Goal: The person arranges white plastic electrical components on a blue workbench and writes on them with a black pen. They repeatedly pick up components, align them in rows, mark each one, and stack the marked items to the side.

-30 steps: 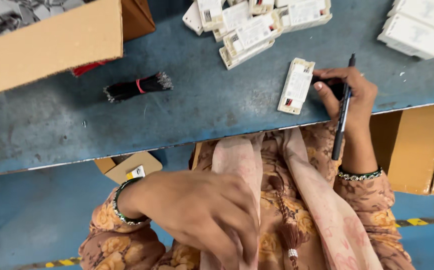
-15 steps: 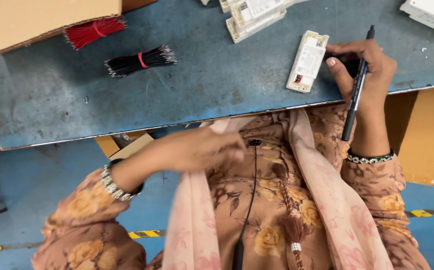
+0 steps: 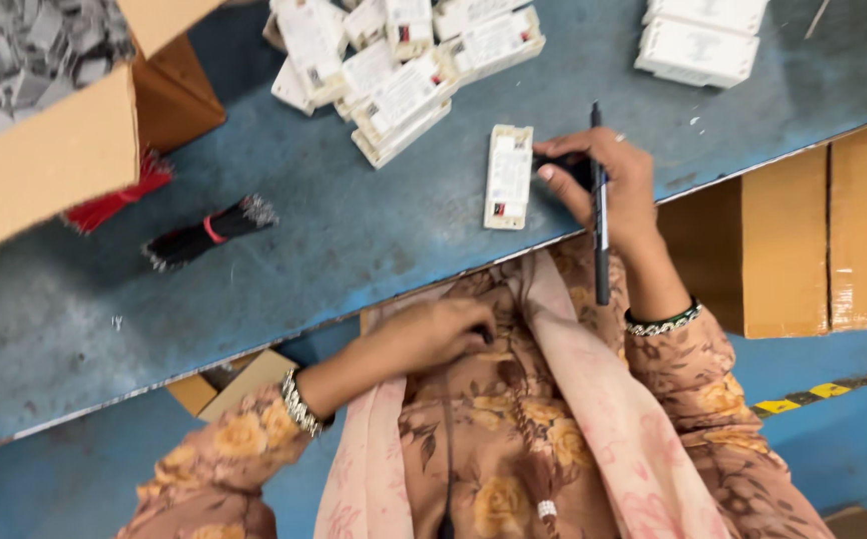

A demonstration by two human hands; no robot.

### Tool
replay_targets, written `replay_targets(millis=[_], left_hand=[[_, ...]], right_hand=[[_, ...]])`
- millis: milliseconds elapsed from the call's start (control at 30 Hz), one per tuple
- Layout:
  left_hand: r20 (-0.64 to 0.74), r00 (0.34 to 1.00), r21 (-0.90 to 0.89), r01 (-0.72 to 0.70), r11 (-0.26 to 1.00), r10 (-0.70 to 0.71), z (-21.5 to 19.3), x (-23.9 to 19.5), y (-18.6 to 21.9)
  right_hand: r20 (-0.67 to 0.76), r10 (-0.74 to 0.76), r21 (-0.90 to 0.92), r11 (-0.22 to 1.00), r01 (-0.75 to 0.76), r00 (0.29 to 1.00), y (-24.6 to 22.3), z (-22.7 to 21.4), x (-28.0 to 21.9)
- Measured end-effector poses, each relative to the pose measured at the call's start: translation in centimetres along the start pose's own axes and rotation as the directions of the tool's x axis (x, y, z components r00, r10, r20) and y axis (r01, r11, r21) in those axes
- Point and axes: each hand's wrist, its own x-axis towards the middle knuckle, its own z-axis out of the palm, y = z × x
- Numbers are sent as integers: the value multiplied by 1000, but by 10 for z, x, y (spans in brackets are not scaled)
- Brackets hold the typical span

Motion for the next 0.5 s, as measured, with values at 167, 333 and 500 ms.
replay_targets(millis=[167, 333, 500], left_hand=[[93, 978, 298, -205, 932, 186, -75, -34, 88], [-62, 985, 222, -144, 964, 161, -110, -60, 102], [-248, 969, 133, 32, 991, 2, -110, -81, 93]], right_hand=[[-10, -8, -66, 998, 7, 1000, -6, -2, 2], [-23, 3, -115, 993, -6, 1000, -7, 1, 5], [-36, -5, -104, 995, 1, 999, -8, 3, 4]])
